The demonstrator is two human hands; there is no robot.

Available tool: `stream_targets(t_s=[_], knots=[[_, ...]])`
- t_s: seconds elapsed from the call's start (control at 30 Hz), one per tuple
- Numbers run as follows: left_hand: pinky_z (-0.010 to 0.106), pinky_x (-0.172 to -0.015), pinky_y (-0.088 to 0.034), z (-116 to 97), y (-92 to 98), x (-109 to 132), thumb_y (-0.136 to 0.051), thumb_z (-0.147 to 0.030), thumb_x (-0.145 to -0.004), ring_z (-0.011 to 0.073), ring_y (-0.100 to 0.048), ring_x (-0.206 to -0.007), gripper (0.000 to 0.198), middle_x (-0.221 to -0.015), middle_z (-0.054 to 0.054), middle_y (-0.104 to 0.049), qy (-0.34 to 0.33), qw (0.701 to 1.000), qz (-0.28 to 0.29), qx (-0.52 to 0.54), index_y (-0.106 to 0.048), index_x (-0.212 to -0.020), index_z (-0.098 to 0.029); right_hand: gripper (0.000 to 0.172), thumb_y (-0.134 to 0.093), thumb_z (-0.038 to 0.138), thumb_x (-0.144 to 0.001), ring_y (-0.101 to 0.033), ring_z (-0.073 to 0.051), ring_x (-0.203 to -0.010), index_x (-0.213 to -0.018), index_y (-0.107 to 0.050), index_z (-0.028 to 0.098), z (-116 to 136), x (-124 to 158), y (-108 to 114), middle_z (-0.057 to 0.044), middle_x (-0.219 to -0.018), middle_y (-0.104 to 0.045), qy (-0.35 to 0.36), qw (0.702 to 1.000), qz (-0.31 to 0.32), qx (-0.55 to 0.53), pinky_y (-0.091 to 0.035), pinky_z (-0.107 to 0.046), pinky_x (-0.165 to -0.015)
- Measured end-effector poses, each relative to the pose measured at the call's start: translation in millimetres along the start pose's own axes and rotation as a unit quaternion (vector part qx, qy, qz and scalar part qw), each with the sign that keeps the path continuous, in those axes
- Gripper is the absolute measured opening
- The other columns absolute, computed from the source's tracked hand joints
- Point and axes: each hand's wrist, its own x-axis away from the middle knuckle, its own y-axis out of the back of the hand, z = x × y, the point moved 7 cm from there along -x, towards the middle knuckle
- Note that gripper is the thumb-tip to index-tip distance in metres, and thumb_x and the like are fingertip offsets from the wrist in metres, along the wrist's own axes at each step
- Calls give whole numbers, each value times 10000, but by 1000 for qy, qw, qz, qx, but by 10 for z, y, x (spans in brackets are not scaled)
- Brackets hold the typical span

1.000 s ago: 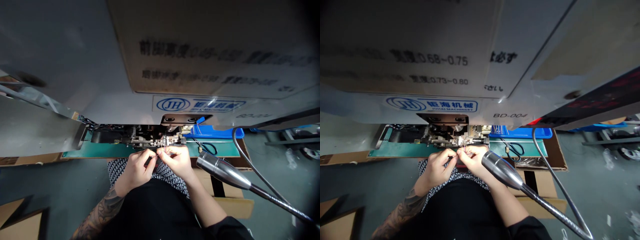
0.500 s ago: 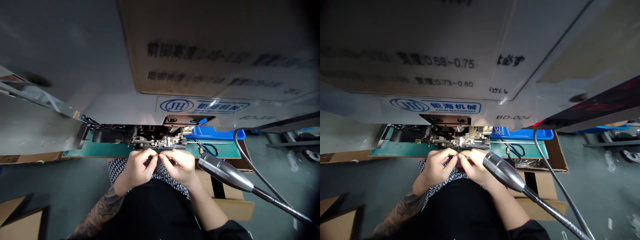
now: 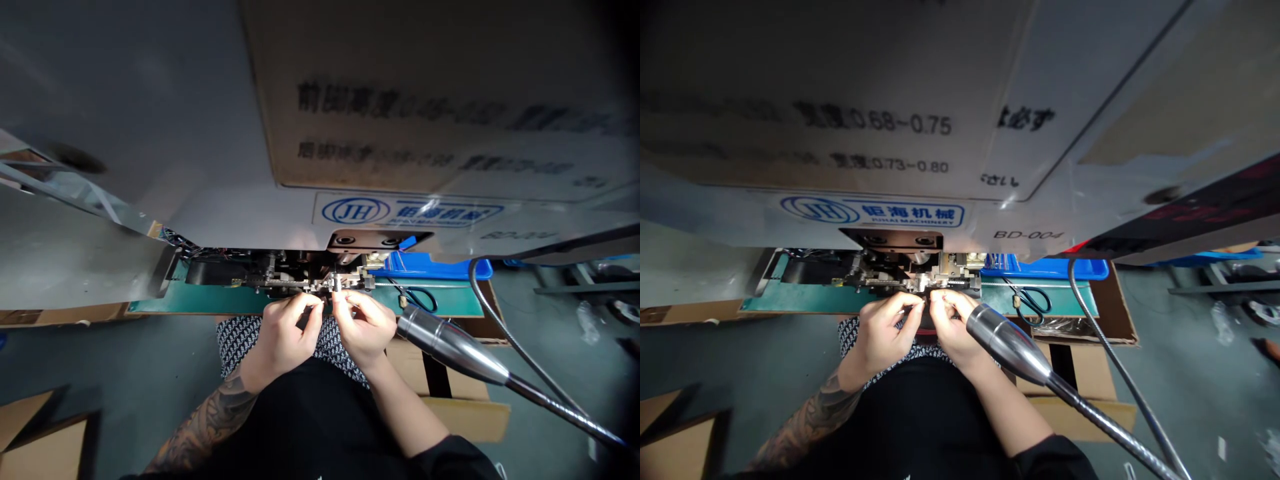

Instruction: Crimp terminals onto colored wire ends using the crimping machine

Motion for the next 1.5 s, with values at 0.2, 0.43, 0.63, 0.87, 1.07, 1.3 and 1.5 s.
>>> stream_targets(t_s=[0.2, 0.43, 0.63, 0.87, 1.07, 1.3, 1.5], knots=[[246, -558, -498, 22, -7, 3, -615, -145, -1015, 126, -687, -566, 145, -728, 5, -759, 7, 1000, 6, -7, -684, -897, -192, 100, -806, 195, -938, -525, -135, -455, -842, -804, 224, 30, -44, -23, 45, -571, -628, -3, 1000, 4, -25, -494, -291, -449], [242, -549, -493, 30, 6, 7, -620, -142, -1001, 119, -666, -538, 151, -704, 0, -747, 13, 1000, -2, -9, -685, -874, -189, 119, -811, 242, -939, -527, -127, -459, -824, -814, 211, 9, -75, -65, 42, -566, -639, -64, 996, 31, -53, -517, -272, -455], [244, -570, -509, 32, 14, 2, -627, -141, -1005, 118, -669, -540, 141, -731, 4, -765, 19, 1000, -9, -12, -693, -890, -188, 143, -812, 303, -947, -542, -133, -445, -847, -830, 203, -38, -70, -80, 32, -552, -648, -78, 995, 23, -60, -532, -273, -436], [245, -581, -512, 26, 17, -4, -633, -137, -1007, 121, -677, -547, 131, -736, 2, -763, 14, 1000, -9, -9, -691, -900, -184, 110, -837, 256, -926, -576, -123, -443, -834, -822, 197, -31, -71, -62, 34, -572, -683, -56, 997, 3, -52, -546, -250, -447], [247, -597, -515, 46, 15, 13, -644, -127, -1004, 121, -685, -562, 117, -744, 3, -768, 14, 1000, -13, -9, -699, -916, -181, 113, -830, 249, -936, -572, -120, -440, -837, -820, 196, -27, -79, -68, 36, -564, -674, -55, 997, 8, -55, -536, -246, -442], [250, -601, -481, 91, -8, 54, -647, -135, -1009, 110, -654, -565, 113, -764, 7, -774, 36, 999, -1, 3, -708, -923, -175, 99, -812, 240, -942, -572, -126, -471, -846, -812, 215, -44, -39, -58, 48, -587, -660, 7, 999, 14, -28, -527, -268, -484], [264, -600, -442, 209, -60, 108, -673, -163, -985, 119, -592, -592, 150, -687, -2, -680, 117, 973, 115, 159, -719, -843, -169, 85, -821, 169, -927, -661, -149, -539, -953, -825, 250, 14, 20, -34, 30, -680, -746, 8, 991, 97, -91, -588, -280, -543]])
